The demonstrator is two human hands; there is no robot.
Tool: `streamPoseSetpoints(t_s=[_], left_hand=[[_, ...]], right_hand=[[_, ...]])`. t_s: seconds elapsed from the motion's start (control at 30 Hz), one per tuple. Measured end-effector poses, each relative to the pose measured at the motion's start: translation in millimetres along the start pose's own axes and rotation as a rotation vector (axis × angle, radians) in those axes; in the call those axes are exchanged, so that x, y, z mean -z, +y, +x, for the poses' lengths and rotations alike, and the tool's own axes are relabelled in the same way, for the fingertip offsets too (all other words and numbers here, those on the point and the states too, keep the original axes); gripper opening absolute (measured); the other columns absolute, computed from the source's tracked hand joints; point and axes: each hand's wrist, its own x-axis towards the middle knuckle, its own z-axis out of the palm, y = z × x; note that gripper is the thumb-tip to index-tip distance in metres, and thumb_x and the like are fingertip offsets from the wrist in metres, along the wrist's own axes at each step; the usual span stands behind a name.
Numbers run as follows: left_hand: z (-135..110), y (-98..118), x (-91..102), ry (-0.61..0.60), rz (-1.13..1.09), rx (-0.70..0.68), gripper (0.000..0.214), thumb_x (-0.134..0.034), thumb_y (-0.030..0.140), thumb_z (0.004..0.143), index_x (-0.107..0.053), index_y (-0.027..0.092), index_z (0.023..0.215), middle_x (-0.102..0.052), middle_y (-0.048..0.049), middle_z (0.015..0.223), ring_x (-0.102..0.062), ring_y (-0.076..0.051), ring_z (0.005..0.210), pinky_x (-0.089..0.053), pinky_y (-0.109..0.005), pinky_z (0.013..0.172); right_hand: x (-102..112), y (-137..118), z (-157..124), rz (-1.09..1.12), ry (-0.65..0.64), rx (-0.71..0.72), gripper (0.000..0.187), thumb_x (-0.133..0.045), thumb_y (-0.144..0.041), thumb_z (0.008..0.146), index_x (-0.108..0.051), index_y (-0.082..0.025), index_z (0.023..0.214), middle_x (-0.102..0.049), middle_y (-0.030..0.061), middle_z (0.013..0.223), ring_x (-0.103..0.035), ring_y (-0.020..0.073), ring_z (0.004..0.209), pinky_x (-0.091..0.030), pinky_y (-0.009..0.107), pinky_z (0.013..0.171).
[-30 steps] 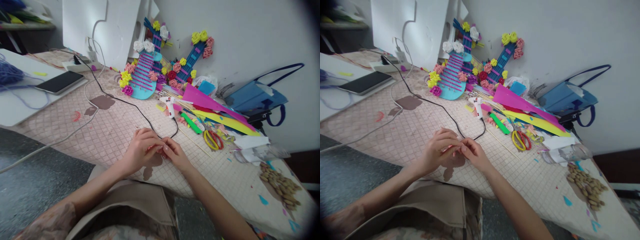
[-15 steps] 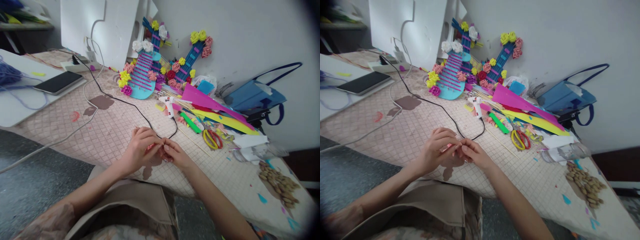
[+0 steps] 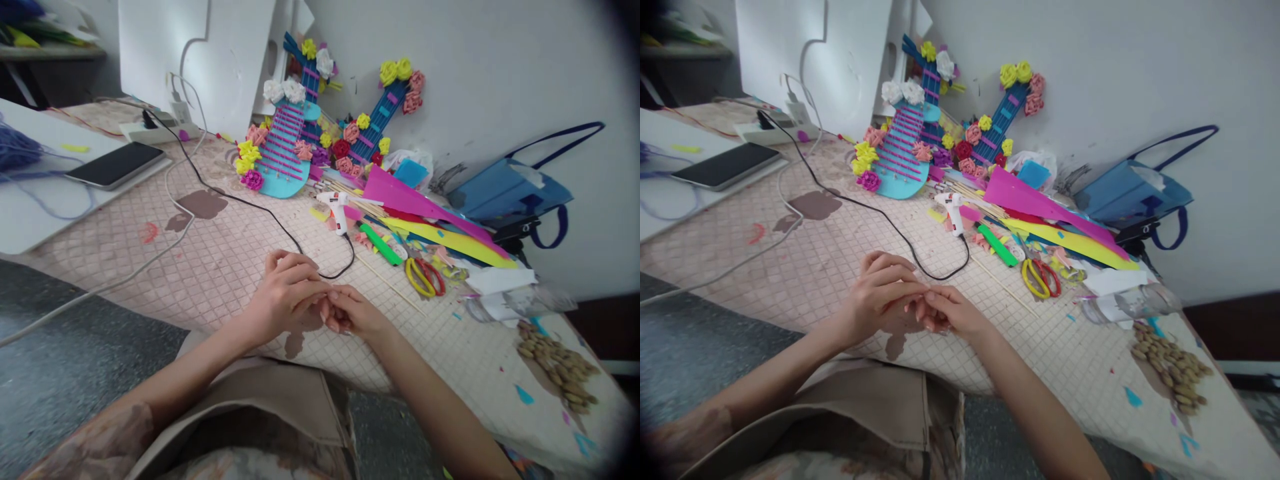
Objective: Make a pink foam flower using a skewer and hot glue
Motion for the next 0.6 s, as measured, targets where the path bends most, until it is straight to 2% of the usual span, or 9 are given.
streamPoseSetpoints(t_s=[0.17, 0.43, 0.6], left_hand=[[1.0, -0.9, -1.8, 0.031, -0.043, -0.041, 0.022, -0.048, 0.026, 0.095, -0.069, 0.025, 0.093, -0.068, -0.0005, 0.084, -0.055, -0.019, 0.094, -0.032, -0.040, 0.089], [0.8, 4.0, -0.4, -0.016, -0.084, -0.045, 0.016, -0.052, 0.017, 0.092, -0.067, 0.021, 0.093, -0.068, -0.0013, 0.088, -0.055, -0.019, 0.093, -0.032, -0.040, 0.091], [-1.7, 3.8, -3.2, -0.016, -0.226, 0.106, 0.014, -0.056, 0.015, 0.089, -0.070, 0.020, 0.090, -0.068, -0.0032, 0.087, -0.056, -0.019, 0.091, -0.038, -0.036, 0.086]], right_hand=[[1.5, 0.3, -1.0, 0.053, -0.044, -0.046, 0.046, -0.053, -0.056, 0.085, -0.059, -0.014, 0.067, -0.052, -0.0045, 0.043, -0.034, 0.0041, 0.028, -0.017, 0.016, 0.025], [5.6, 2.5, -2.9, 0.078, -0.101, -0.090, 0.044, -0.053, -0.053, 0.084, -0.056, -0.014, 0.064, -0.054, -0.0040, 0.041, -0.030, 0.0035, 0.025, -0.016, 0.015, 0.024], [3.8, 0.1, -2.8, 0.088, -0.120, -0.077, 0.041, -0.052, -0.049, 0.086, -0.056, -0.014, 0.067, -0.055, -0.0038, 0.044, -0.031, 0.0031, 0.026, -0.016, 0.014, 0.025]])
